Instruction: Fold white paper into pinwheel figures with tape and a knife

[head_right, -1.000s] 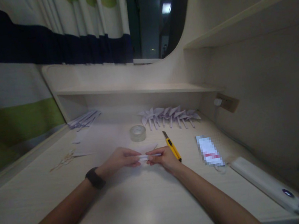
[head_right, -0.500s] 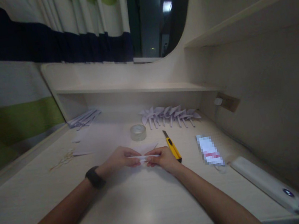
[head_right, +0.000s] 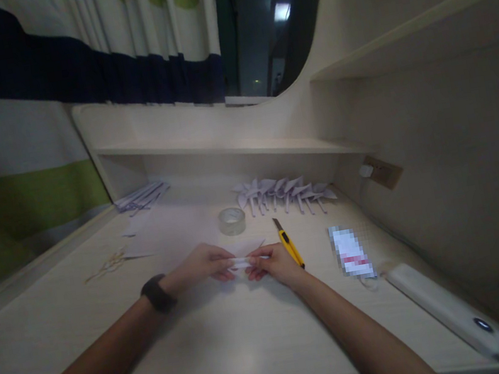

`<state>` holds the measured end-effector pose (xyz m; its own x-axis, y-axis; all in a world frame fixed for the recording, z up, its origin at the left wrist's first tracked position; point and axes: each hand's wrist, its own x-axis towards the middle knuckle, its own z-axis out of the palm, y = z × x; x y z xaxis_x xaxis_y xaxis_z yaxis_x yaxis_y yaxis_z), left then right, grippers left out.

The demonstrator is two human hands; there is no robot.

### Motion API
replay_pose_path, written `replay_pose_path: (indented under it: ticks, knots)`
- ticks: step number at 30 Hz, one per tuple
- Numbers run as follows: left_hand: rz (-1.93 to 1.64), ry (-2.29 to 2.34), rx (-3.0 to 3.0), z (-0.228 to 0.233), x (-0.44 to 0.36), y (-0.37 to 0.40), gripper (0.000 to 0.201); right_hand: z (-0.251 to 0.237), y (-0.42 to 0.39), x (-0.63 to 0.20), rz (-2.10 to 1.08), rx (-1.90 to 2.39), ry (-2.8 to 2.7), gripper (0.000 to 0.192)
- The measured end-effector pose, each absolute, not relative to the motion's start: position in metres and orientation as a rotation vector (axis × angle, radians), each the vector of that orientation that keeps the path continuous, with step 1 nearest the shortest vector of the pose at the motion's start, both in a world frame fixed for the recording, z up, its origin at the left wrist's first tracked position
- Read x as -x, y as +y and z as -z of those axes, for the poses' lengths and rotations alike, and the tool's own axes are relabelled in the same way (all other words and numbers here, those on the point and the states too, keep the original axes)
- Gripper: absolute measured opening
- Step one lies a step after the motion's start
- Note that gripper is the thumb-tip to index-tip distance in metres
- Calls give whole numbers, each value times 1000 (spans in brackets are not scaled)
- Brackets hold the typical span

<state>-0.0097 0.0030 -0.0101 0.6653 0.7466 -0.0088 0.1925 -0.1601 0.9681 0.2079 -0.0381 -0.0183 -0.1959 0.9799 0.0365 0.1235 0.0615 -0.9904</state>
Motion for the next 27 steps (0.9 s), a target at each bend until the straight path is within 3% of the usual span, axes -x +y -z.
replay_pose_path:
  ticks: [16, 27]
  knots:
    - [-616, 784, -1628, 8, 14, 2, 48, 29, -37, -208, -1422, 1033, -1269, 39]
    - [-718, 823, -1574, 13, 11, 2, 44, 34, -37, -203, -1247, 1084, -1272, 37]
